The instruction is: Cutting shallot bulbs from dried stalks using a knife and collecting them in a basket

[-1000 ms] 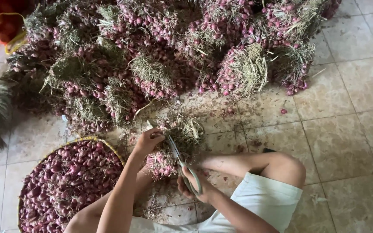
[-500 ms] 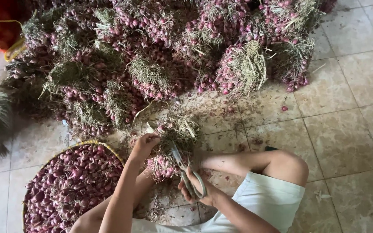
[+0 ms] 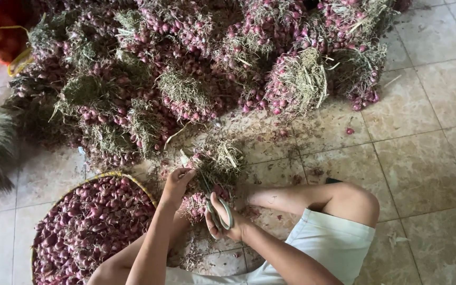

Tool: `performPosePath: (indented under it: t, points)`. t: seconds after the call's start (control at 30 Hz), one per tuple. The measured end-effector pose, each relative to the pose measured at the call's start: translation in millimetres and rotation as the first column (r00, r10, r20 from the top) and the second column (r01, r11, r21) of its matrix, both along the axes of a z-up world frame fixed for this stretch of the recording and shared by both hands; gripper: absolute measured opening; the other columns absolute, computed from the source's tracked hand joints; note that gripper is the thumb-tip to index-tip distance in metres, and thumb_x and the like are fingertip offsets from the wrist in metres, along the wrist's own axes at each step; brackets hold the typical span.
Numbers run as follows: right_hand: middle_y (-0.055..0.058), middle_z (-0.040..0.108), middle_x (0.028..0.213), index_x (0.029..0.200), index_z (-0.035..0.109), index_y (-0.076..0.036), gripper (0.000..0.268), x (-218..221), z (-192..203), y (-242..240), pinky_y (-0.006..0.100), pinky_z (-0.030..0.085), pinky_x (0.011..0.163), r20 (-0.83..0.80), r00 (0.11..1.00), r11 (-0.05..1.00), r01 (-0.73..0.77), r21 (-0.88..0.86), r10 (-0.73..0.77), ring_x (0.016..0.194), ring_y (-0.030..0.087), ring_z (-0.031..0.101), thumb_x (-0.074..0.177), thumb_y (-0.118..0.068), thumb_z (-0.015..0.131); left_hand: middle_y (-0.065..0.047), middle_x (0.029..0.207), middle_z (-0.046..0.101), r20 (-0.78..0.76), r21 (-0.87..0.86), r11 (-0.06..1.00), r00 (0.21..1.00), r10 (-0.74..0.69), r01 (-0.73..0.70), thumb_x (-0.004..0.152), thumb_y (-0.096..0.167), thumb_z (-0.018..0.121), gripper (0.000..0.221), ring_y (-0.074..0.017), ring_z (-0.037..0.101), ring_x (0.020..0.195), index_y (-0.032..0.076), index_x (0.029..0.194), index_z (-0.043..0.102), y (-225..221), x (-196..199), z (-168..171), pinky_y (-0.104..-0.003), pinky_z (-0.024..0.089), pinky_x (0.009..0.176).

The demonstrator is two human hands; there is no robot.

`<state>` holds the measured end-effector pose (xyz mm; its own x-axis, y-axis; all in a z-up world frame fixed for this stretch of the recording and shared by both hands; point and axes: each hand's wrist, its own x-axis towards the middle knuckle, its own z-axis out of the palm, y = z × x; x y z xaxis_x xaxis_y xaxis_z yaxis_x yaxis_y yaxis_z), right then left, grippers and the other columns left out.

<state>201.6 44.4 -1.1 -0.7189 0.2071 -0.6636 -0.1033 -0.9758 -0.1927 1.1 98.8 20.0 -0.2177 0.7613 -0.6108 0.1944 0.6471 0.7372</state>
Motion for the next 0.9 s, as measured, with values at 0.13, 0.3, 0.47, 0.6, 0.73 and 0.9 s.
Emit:
performPosePath:
  t: [0.13, 0.3, 0.47, 0.6, 0.73, 0.9]
  points:
    - [-0.002, 0.065, 0.059, 0.076, 0.063, -0.017, 0.056, 0.3, -10.3, -4.4, 0.020, 0.051, 0.038, 0.050, 0.998, 0.998, 0.046, -0.030, -0.045, 0.043, 0.010, 0.062, 0.093, -0.070, 0.058, -0.011, 0.119, 0.069, 0.135, -0.030, 0.986, 0.977, 0.165, -0.162, 0.085, 0.034, 0.071, 0.050, -0.0214, 0.064, 0.105, 0.004, 0.125, 0.063, -4.0, -4.7, -10.8, -0.034, 0.050, 0.101]
    - [0.000, 0.055, 0.052, 0.075, 0.059, -0.011, 0.060, 2.3, -8.3, -14.8, 0.022, 0.035, 0.027, 0.184, 0.980, 0.965, 0.027, 0.262, -0.077, 0.034, 0.011, 0.052, 0.098, -0.066, 0.050, -0.015, 0.122, 0.065, 0.256, -0.089, 0.951, 0.916, 0.310, -0.297, 0.085, 0.026, 0.074, 0.052, -0.0230, 0.063, 0.106, -0.001, 0.127, 0.060, -14.1, -4.6, -8.5, -0.031, 0.054, 0.091]
    - [0.000, 0.058, 0.058, 0.078, 0.059, -0.010, 0.053, 15.0, -1.8, -17.8, 0.022, 0.041, 0.031, 0.234, 0.959, 0.920, 0.059, 0.389, -0.160, 0.037, 0.010, 0.050, 0.105, -0.054, 0.051, -0.006, 0.080, 0.068, 0.395, 0.052, 0.896, 0.834, 0.386, -0.440, 0.095, 0.019, 0.069, 0.021, -0.0138, 0.059, 0.062, 0.006, 0.112, 0.068, -35.2, -26.7, -0.4, -0.025, 0.048, 0.053]
    - [0.006, 0.065, 0.068, 0.086, 0.059, -0.007, 0.044, 21.8, 4.8, -21.9, 0.023, 0.050, 0.036, 0.061, 0.990, 0.873, 0.084, 0.481, -0.129, 0.044, 0.014, 0.060, 0.102, -0.048, 0.055, -0.018, 0.087, 0.068, 0.578, 0.255, 0.866, 0.786, 0.221, -0.431, 0.098, 0.005, 0.062, 0.022, -0.0239, 0.067, 0.065, 0.000, 0.119, 0.058, -69.1, -27.4, 11.7, -0.034, 0.060, 0.059]
    - [0.003, 0.062, 0.061, 0.090, 0.060, -0.004, 0.029, 15.0, 3.3, -28.3, 0.024, 0.051, 0.036, 0.085, 0.947, 0.746, 0.186, 0.640, -0.310, 0.039, 0.015, 0.057, 0.084, -0.011, 0.087, -0.007, 0.096, 0.060, 0.556, 0.397, 0.857, 0.829, 0.061, -0.329, 0.096, 0.007, 0.065, 0.022, -0.0102, 0.054, 0.064, 0.005, 0.117, 0.059, -98.1, -8.4, 16.0, -0.022, 0.052, 0.051]
    - [0.004, 0.069, 0.074, 0.094, 0.060, -0.008, 0.039, 8.1, 11.5, -27.0, 0.023, 0.059, 0.047, 0.089, 0.926, 0.455, 0.096, 0.885, -0.368, 0.047, 0.015, 0.067, 0.076, -0.023, 0.092, -0.008, 0.105, 0.062, 0.510, 0.382, 0.882, 0.859, 0.049, -0.277, 0.090, 0.020, 0.072, 0.033, -0.0173, 0.060, 0.088, 0.007, 0.117, 0.059, -124.0, 22.3, 27.4, -0.031, 0.056, 0.082]
